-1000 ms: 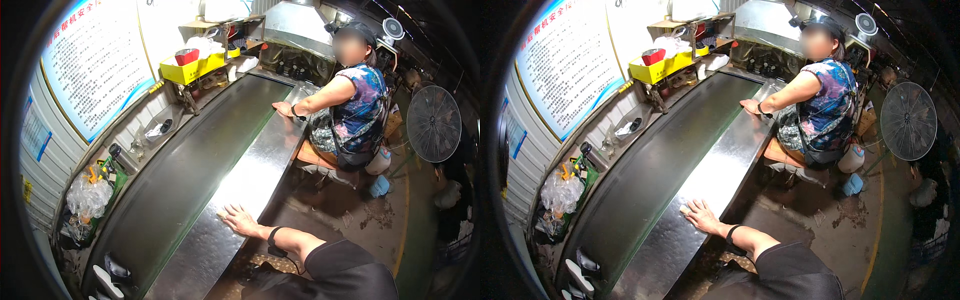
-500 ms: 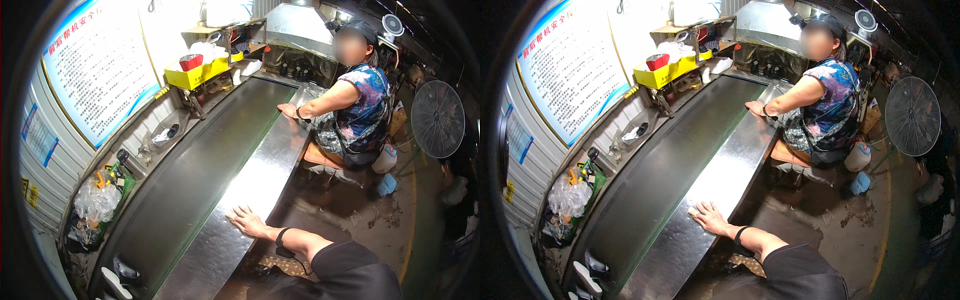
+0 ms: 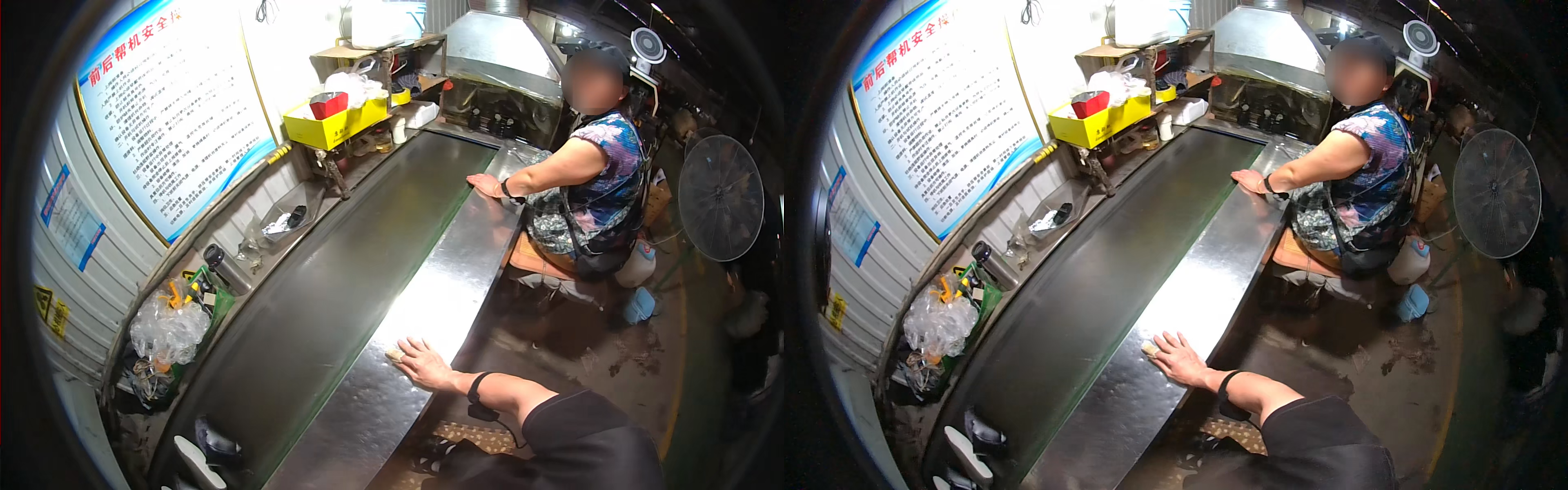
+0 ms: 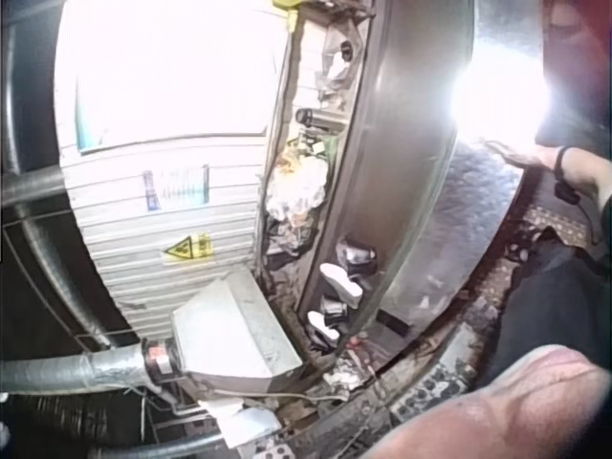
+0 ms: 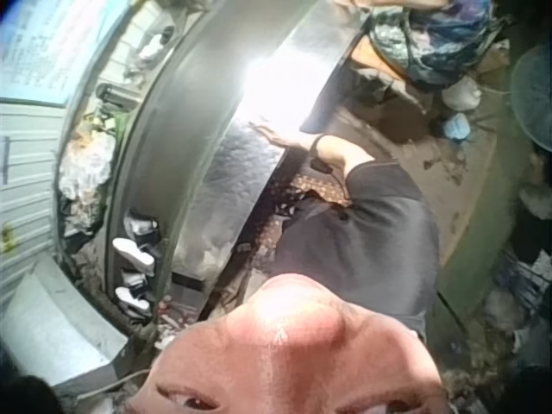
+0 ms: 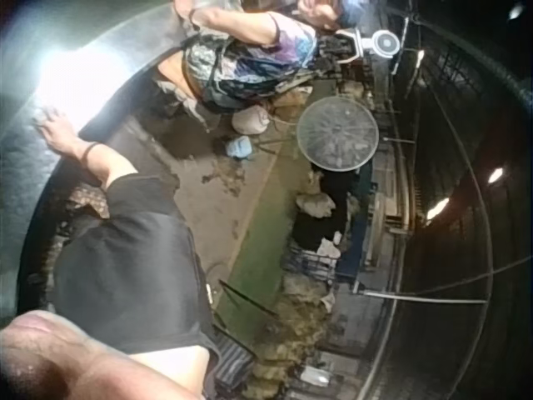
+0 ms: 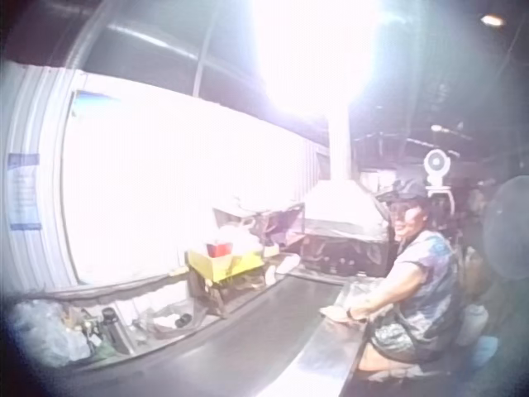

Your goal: Operating an industrial machine to shape and process shoe uppers.

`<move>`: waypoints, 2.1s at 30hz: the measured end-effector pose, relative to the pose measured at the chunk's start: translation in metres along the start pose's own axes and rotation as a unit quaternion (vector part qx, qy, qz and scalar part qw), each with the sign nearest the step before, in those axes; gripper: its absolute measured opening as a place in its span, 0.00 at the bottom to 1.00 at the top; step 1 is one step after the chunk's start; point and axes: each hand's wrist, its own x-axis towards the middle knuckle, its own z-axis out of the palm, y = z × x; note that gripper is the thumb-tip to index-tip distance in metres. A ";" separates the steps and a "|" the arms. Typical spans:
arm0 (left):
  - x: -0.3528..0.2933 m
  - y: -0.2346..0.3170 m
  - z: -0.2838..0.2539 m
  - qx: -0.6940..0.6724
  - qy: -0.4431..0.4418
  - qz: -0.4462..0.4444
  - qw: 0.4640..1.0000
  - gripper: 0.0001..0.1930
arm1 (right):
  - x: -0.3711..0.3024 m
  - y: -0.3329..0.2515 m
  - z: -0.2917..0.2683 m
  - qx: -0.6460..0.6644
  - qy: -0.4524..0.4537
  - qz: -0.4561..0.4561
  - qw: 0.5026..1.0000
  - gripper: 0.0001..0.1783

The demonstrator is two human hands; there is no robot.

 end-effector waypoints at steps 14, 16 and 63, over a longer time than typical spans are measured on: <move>-0.003 0.009 -0.074 -0.017 0.065 0.036 0.997 0.24 | -0.003 0.005 0.008 0.170 0.052 0.044 0.983 0.14; -0.017 0.013 -0.093 -0.024 0.086 0.042 0.995 0.24 | -0.008 0.022 0.018 0.151 0.055 0.078 0.984 0.13; -0.166 -0.085 -0.227 -0.484 -0.011 -0.215 0.848 0.24 | -0.066 -0.346 -0.121 0.795 -0.491 0.225 0.275 0.31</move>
